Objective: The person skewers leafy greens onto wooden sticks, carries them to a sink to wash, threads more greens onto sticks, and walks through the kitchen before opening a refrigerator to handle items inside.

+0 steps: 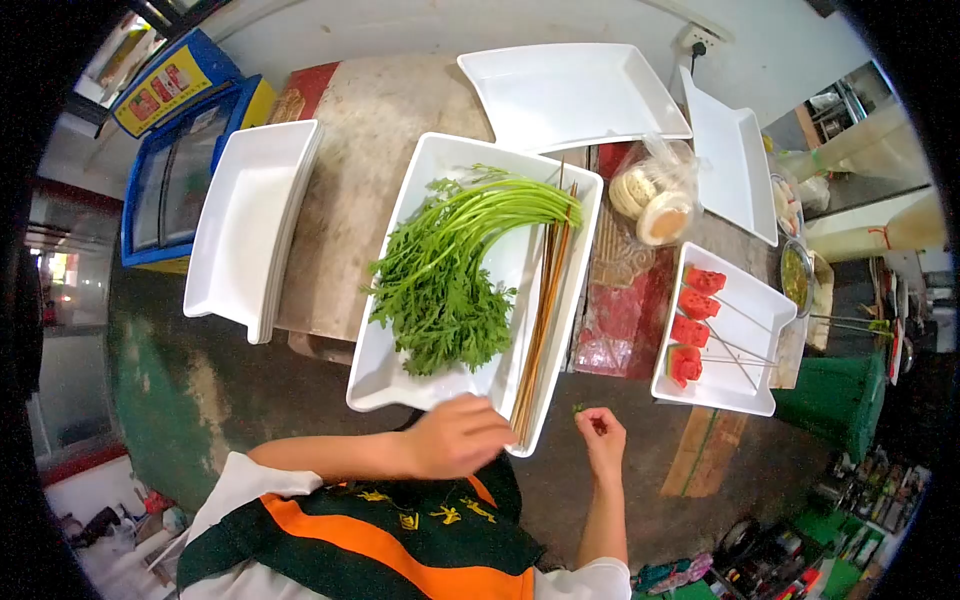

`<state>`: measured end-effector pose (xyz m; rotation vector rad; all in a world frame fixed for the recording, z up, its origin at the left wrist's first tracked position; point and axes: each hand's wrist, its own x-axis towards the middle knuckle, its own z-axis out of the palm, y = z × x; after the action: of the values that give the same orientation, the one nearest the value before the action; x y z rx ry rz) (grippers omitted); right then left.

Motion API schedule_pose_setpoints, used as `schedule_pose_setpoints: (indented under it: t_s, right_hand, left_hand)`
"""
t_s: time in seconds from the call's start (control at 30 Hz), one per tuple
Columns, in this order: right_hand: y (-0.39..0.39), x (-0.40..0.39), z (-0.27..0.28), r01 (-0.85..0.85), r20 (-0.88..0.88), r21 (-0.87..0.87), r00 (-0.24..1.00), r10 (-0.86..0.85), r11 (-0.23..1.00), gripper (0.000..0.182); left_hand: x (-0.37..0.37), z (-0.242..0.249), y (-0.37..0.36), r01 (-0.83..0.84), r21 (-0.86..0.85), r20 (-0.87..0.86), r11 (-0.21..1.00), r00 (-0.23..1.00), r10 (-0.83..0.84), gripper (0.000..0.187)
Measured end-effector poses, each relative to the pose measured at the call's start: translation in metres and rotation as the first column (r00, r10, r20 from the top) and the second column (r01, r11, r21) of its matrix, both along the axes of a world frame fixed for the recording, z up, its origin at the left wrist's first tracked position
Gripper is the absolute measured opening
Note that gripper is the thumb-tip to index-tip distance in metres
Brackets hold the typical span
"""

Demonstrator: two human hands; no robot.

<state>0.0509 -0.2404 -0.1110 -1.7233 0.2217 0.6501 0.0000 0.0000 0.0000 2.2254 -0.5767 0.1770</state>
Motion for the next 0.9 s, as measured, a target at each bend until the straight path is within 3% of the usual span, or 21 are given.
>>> schedule_pose_setpoints:
  t_s: [0.1, 0.17, 0.2, 0.23, 0.27, 0.3, 0.33, 0.4, 0.47, 0.53, 0.6, 0.63, 0.7, 0.83, 0.9]
  right_hand:
    - [-0.001, 0.002, 0.01, 0.046, 0.015, 0.018, 0.999, -0.046, 0.999, 0.007]
    - [0.021, 0.013, 0.037, 0.107, 0.164, 0.113, 0.978, -0.125, 0.988, 0.006]
    - [0.026, 0.012, 0.054, 0.048, 0.261, 0.117, 0.962, -0.078, 0.992, 0.005]
    - [0.04, 0.015, 0.064, -0.051, 0.421, 0.137, 0.907, -0.011, 0.989, 0.005]
    - [0.057, 0.018, 0.083, -0.182, 0.606, 0.031, 0.785, 0.127, 0.983, 0.006]
    - [0.072, 0.013, 0.097, -0.215, 0.681, -0.025, 0.711, 0.174, 0.976, 0.008]
    - [0.082, 0.015, 0.104, -0.349, 0.812, -0.222, 0.45, 0.371, 0.91, 0.01]
    - [0.099, 0.015, 0.116, -0.437, 0.793, -0.263, 0.409, 0.45, 0.86, 0.011]
    - [0.11, 0.03, 0.115, -0.517, 0.776, -0.302, 0.355, 0.522, 0.801, 0.012]
    - [0.118, 0.056, 0.097, -0.617, 0.697, -0.099, 0.517, 0.497, 0.781, 0.012]
    - [0.136, 0.085, 0.083, -0.468, 0.814, -0.356, 0.271, 0.514, 0.809, 0.011]
    - [0.145, 0.095, 0.078, -0.466, 0.815, -0.355, 0.27, 0.512, 0.811, 0.011]
    - [0.162, 0.11, 0.067, -0.515, 0.791, -0.519, 0.013, 0.611, 0.682, 0.012]
    - [0.176, 0.132, 0.051, -0.631, 0.792, -0.457, 0.032, 0.61, 0.627, 0.013]
    - [0.173, 0.141, 0.052, -0.665, 0.8, -0.337, 0.171, 0.575, 0.666, 0.013]
  left_hand:
    - [-0.003, 0.006, -0.031, 0.066, -0.035, -0.047, 0.997, 0.997, -0.067, 0.016]
    - [-0.003, 0.003, -0.033, -0.246, -0.272, -0.364, 0.93, 0.921, 0.137, 0.008]
    - [-0.004, 0.006, -0.032, -0.469, -0.394, -0.696, 0.79, 0.714, 0.076, 0.009]
    - [-0.002, -0.002, -0.022, -0.623, -0.513, -0.805, 0.59, 0.588, -0.079, 0.013]
    - [0.003, -0.005, -0.013, -0.701, -0.571, -0.818, 0.427, 0.529, -0.225, 0.013]
    - [0.004, -0.006, -0.01, -0.774, -0.585, -0.791, 0.243, 0.477, -0.383, 0.014]
    - [0.001, -0.003, -0.01, -0.775, -0.583, -0.793, 0.246, 0.475, -0.382, 0.014]
    - [-0.002, 0.001, -0.011, -0.867, -0.495, -0.813, 0.05, 0.443, -0.377, 0.014]
    - [-0.006, -0.013, -0.002, -0.845, -0.535, -0.792, 0.016, 0.495, -0.356, 0.014]
    - [-0.005, -0.016, 0.009, -0.822, -0.57, -0.788, 0.013, 0.542, -0.292, 0.016]
    - [-0.004, -0.007, 0.015, -0.828, -0.561, -0.813, 0.023, 0.545, -0.204, 0.017]
    - [-0.003, -0.004, 0.019, -0.827, -0.561, -0.816, 0.031, 0.546, -0.187, 0.018]
    - [-0.002, -0.002, 0.026, -0.81, -0.585, -0.803, 0.047, 0.57, -0.174, 0.019]
    - [-0.002, -0.002, 0.042, -0.775, -0.617, -0.787, 0.14, 0.607, -0.111, 0.021]
    - [0.003, 0.001, 0.046, -0.806, -0.572, -0.819, 0.15, 0.571, -0.052, 0.02]
